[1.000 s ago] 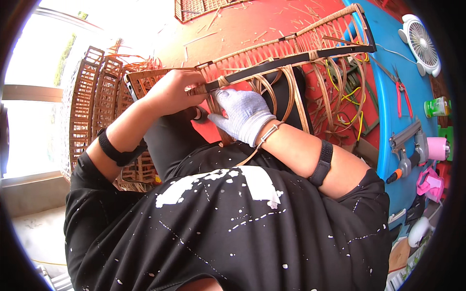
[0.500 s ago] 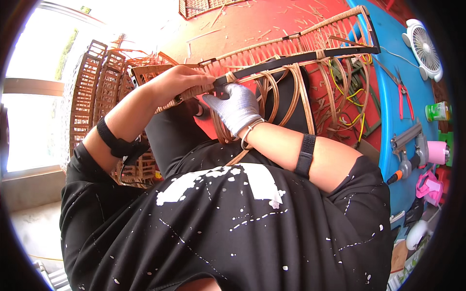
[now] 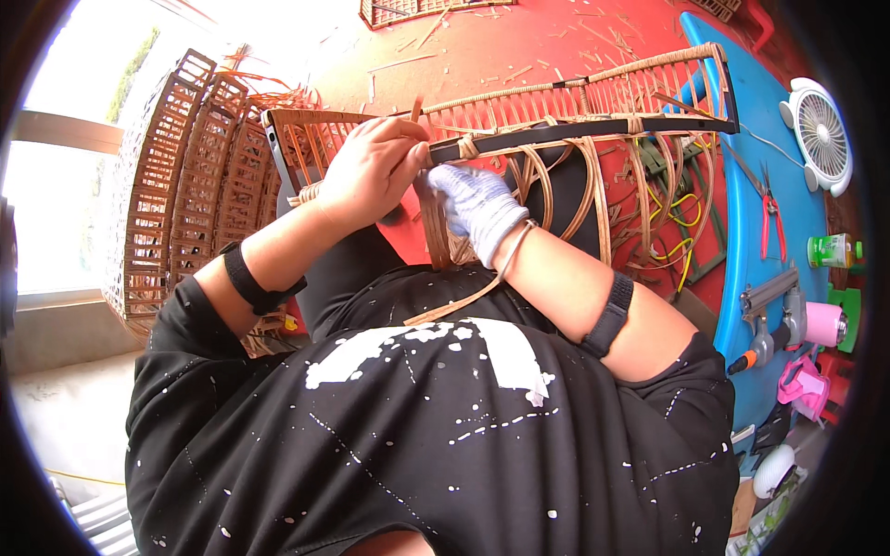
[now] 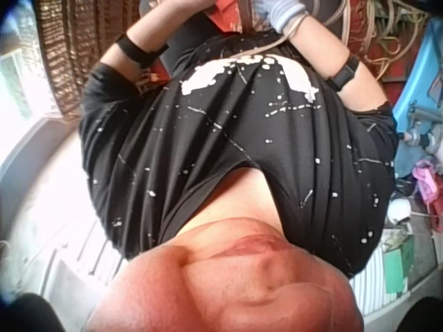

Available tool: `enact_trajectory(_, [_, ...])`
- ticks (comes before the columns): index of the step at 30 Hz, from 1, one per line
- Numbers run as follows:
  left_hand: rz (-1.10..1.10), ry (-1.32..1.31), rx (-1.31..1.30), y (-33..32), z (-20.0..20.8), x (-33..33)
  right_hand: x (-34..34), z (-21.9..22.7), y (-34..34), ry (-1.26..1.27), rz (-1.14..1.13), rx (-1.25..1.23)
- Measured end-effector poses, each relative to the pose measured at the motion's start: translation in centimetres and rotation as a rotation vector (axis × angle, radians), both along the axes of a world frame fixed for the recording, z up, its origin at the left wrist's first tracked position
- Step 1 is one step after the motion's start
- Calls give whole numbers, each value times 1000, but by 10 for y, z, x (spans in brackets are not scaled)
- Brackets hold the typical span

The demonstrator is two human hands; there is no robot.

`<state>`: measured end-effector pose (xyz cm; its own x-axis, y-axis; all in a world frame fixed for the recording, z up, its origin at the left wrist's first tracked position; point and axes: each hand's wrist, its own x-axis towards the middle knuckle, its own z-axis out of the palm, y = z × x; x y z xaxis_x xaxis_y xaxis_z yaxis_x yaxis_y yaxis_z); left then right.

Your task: Weaving bamboo strips onto a furniture frame and securing them with a nail gun.

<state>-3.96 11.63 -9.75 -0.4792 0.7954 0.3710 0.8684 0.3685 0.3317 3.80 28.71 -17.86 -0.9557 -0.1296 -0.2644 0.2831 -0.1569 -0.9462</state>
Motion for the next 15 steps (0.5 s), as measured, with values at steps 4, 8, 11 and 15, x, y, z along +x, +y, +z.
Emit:
enact_trajectory(4, [32, 32, 26, -5, -2, 1, 15, 21, 11, 800, 52, 726])
enact_trajectory(8, [3, 130, 20, -4, -8, 2, 13, 30, 15, 993, -38, 715])
enact_trajectory(11, [34, 138, -19, -8, -11, 2, 21, 44, 7, -90, -193, -201])
enact_trajectory(15, [93, 63, -22, -8, -11, 8, 24, 53, 16, -107, -202, -96])
